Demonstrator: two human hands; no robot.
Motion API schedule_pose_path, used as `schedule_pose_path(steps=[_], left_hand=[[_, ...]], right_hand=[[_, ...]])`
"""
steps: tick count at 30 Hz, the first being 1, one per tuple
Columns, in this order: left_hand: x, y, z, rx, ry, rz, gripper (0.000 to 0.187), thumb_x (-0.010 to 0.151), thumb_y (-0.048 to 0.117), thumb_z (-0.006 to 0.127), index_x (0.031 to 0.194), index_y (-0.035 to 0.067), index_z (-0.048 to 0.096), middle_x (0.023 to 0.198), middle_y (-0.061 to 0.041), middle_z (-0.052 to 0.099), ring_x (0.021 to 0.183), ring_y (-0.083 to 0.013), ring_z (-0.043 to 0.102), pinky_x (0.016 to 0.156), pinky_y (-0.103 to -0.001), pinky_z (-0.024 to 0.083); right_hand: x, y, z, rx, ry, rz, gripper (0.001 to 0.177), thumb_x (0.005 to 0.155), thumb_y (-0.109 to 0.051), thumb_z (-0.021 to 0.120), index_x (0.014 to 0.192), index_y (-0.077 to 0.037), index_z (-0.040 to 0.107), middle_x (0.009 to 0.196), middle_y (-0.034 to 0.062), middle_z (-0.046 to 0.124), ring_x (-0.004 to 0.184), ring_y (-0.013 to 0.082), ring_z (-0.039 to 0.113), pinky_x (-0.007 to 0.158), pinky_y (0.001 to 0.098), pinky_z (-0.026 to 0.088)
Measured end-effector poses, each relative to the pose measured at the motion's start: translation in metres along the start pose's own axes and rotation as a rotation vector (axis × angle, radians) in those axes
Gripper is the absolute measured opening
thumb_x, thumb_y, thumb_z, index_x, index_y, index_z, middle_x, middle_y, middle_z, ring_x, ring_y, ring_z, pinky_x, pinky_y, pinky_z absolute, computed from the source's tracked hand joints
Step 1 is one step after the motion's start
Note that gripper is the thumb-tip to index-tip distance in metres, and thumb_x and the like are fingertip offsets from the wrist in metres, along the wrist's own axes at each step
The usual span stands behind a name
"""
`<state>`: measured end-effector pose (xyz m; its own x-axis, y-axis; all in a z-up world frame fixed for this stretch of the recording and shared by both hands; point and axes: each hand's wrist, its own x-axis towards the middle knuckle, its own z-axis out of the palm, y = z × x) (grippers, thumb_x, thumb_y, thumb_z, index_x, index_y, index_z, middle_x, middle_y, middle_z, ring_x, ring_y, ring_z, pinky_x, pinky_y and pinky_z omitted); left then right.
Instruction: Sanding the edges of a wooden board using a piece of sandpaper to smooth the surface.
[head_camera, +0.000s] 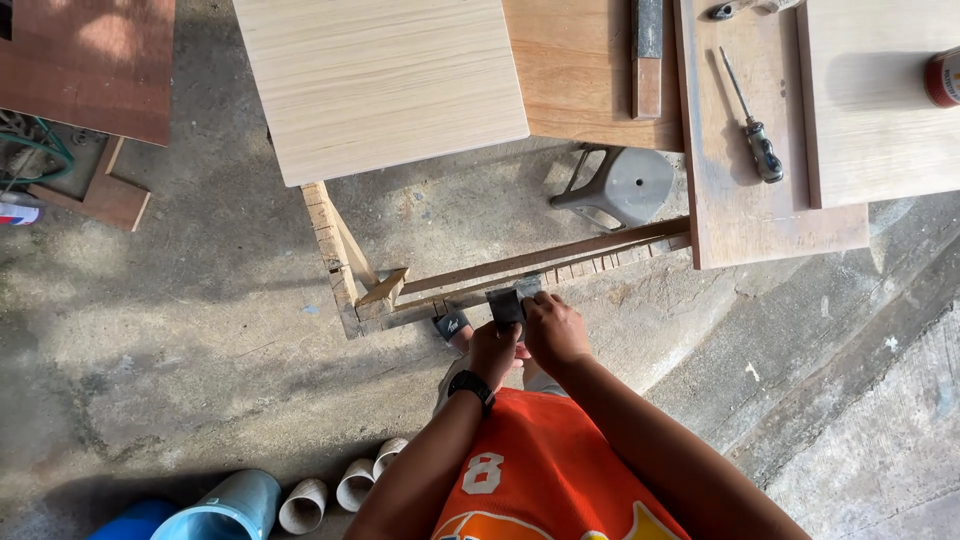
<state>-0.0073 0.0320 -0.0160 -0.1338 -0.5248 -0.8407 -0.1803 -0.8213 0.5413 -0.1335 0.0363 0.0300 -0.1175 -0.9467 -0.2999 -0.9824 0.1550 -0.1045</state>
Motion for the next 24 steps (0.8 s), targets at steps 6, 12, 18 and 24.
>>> schedule_pose_path(steps=[6,12,18,24], left_hand=[[-0.01,0.01,-0.006,-0.006,-0.009,-0.048,0.039,0.098,0.032,0.066,0.114,-0.003,0.073,0.094,-0.026,0.079,0.081,-0.0307,0.083,0.071,-0.043,0.07],[-0.016,0.017,-0.006,-0.013,-0.022,-0.006,0.041,0.092,0.029,0.076,0.113,-0.006,0.075,0.096,-0.034,0.079,0.085,-0.0387,0.082,0.074,-0.049,0.069],[-0.011,0.009,-0.012,-0.048,-0.077,0.031,0.025,0.1,0.026,0.07,0.103,0.001,0.069,0.088,-0.025,0.081,0.074,-0.0272,0.083,0.07,-0.039,0.067],[-0.051,0.055,-0.037,0.061,-0.171,0.106,0.028,0.103,0.029,0.071,0.107,0.001,0.07,0.093,-0.026,0.082,0.089,-0.0294,0.084,0.084,-0.042,0.067]], right_hand=[[0.02,-0.001,-0.004,0.0,0.038,-0.017,0.019,0.091,-0.009,0.058,0.091,-0.019,0.075,0.089,0.0004,0.068,0.09,0.0236,0.075,0.065,0.0399,0.068],[-0.003,0.005,0.002,-0.036,-0.004,0.016,0.02,0.093,-0.008,0.06,0.094,-0.019,0.077,0.089,0.0,0.069,0.089,0.0221,0.075,0.066,0.039,0.068],[0.061,0.017,-0.014,0.133,-0.035,0.133,0.028,0.095,-0.015,0.059,0.104,-0.024,0.084,0.096,0.0032,0.076,0.09,0.0317,0.08,0.075,0.046,0.069],[0.032,0.07,-0.119,0.814,-0.024,0.452,0.076,0.073,-0.036,0.091,0.142,-0.016,0.067,0.116,0.0276,0.075,0.115,0.0516,0.072,0.097,0.062,0.058]])
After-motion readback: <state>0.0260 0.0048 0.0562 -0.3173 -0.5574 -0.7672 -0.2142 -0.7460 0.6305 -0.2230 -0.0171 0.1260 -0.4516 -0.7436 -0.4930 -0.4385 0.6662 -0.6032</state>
